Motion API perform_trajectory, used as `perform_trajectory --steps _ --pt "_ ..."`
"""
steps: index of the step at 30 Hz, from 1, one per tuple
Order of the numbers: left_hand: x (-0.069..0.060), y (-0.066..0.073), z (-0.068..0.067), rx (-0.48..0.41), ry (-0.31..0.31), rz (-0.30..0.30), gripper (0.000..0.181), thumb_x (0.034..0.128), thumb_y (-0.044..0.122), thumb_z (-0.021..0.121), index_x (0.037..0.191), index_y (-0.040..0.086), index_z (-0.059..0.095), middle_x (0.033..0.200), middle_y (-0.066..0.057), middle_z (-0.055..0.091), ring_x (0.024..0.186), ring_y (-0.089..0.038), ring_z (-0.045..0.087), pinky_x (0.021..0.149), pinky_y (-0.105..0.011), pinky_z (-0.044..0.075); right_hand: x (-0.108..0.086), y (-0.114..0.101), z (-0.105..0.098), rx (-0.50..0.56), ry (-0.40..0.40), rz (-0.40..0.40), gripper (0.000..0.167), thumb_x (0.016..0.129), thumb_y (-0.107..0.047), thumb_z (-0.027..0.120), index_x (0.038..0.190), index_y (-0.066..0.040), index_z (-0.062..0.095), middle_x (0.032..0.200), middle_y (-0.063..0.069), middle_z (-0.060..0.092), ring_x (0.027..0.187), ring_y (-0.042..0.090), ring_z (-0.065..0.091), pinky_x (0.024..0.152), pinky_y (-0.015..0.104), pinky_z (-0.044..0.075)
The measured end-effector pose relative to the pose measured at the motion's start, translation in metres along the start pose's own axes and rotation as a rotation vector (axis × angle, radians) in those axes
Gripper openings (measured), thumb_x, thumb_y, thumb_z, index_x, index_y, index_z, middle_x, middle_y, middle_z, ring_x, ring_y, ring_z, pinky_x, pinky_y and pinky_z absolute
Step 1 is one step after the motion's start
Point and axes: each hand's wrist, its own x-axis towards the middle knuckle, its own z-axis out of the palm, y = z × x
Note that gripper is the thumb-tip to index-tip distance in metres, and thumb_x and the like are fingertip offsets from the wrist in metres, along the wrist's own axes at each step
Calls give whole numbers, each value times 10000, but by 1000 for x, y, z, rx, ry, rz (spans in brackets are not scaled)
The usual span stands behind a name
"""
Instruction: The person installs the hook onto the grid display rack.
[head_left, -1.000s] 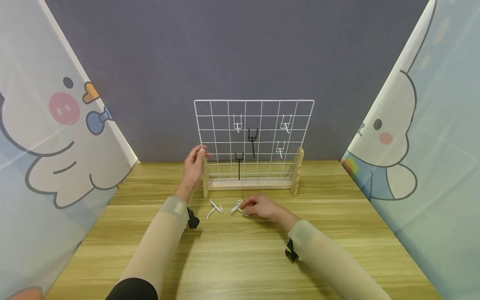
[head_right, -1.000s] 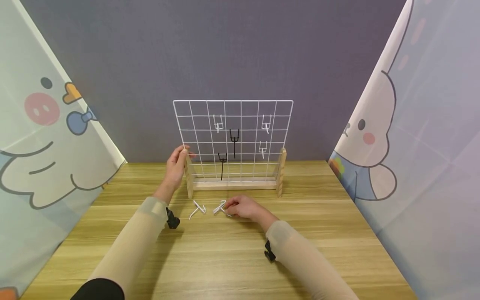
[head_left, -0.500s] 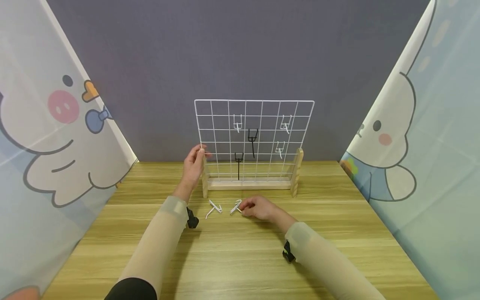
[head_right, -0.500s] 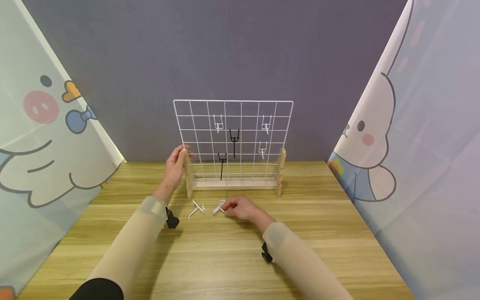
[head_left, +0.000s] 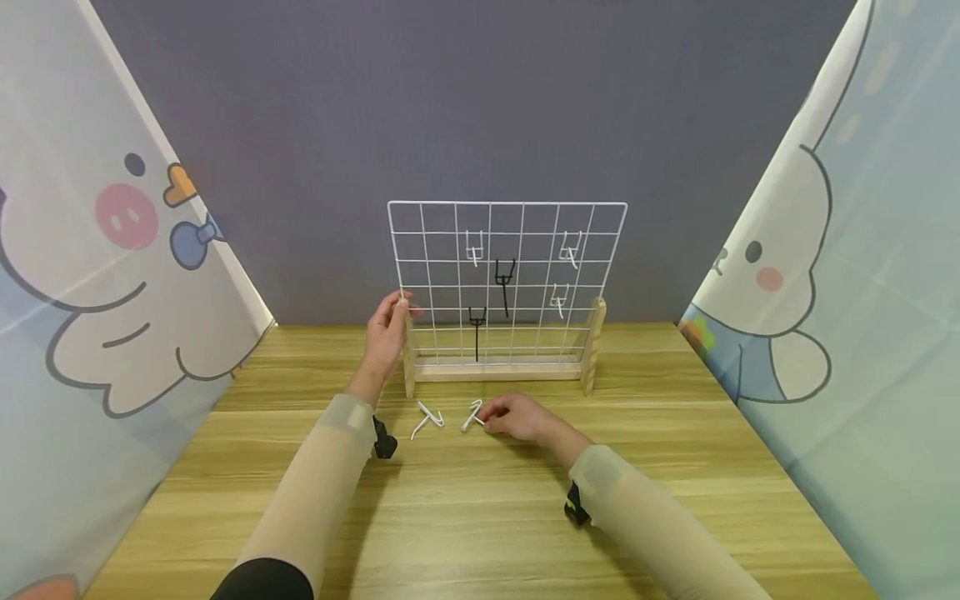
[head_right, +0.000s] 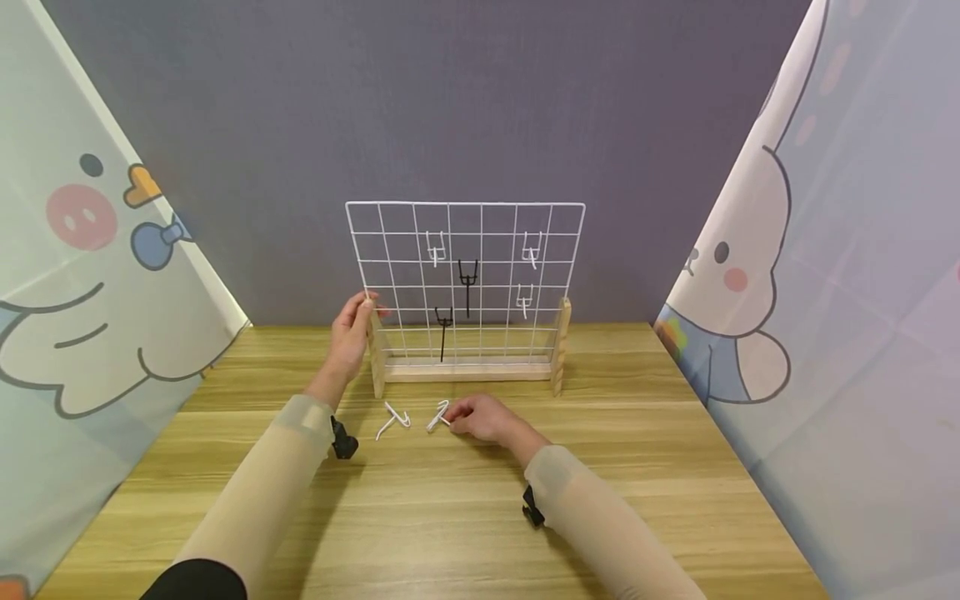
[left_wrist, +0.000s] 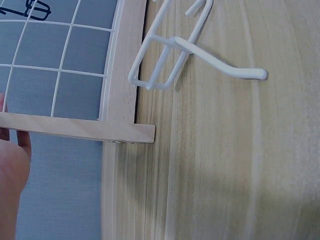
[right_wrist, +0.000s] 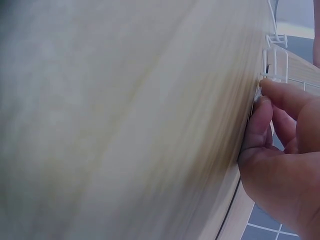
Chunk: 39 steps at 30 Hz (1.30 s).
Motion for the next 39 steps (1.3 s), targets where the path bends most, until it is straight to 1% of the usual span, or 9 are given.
perform_trajectory --steps 4,7,12,16,22,27,32,35,39 --pt "-1 -2 -1 3 -10 0 363 1179 225 522 1418 -37 598 1032 104 788 1062 -133 742 556 -193 296 -1 -1 2 11 16 10 210 975 -25 718 1167 7 796 1102 106 777 850 99 584 730 227 506" --pt "-1 -2 -1 3 -8 8 319 1177 228 529 1384 4 624 1020 97 785 932 -79 715 538 -190 294 0 -2 2 -3 33 17 214 966 -24 715 1162 4 798 1141 123 789 859 94 589 737 228 506" --pt "-2 -2 -1 -4 0 22 329 1174 206 534 1383 -35 615 1023 51 785 900 -78 710 523 -178 287 0 -3 2 -33 44 11 192 956 -30 724 1132 -3 797 1055 95 776 859 99 577 751 243 492" --pt "-2 -2 0 -2 4 18 265 1172 201 536 1339 34 657 1050 -9 779 970 -67 737 551 -189 308 0 -2 2 9 45 19 202 957 -41 720 1143 11 779 1001 63 738 842 109 570 731 248 489" --pt "-3 -2 0 9 3 9 194 1174 213 534 1279 159 688 1032 29 778 855 -43 685 569 -191 327 -1 -3 1 136 57 57 223 1001 -77 713 1188 39 743 963 20 678 810 120 565 691 243 482" --pt "-1 -1 0 -4 10 10 216 1172 201 537 1304 112 684 1046 -13 795 865 -82 676 549 -185 304 -6 -7 -6 247 39 73 250 1031 -48 674 1232 102 679 898 -1 605 767 132 530 665 235 456" --pt "2 -2 0 0 19 -1 345 1169 200 537 1399 -49 604 1052 -68 788 687 -89 511 540 -173 302 -9 -4 -15 281 56 72 294 1045 -38 660 1288 126 643 921 36 632 786 145 552 691 256 479" --pt "2 -3 1 12 17 -3 380 1172 211 532 1424 -69 579 1063 -77 780 744 -65 589 546 -175 316 -11 0 -19 297 79 62 312 1050 -38 660 1309 134 635 950 50 658 806 150 569 705 260 487" --pt "3 -4 1 15 14 1 380 1174 207 530 1421 -80 571 1049 -75 785 698 -50 563 529 -179 310 -14 4 -25 348 98 63 338 1061 -41 654 1340 145 616 986 76 685 817 154 573 717 260 494"
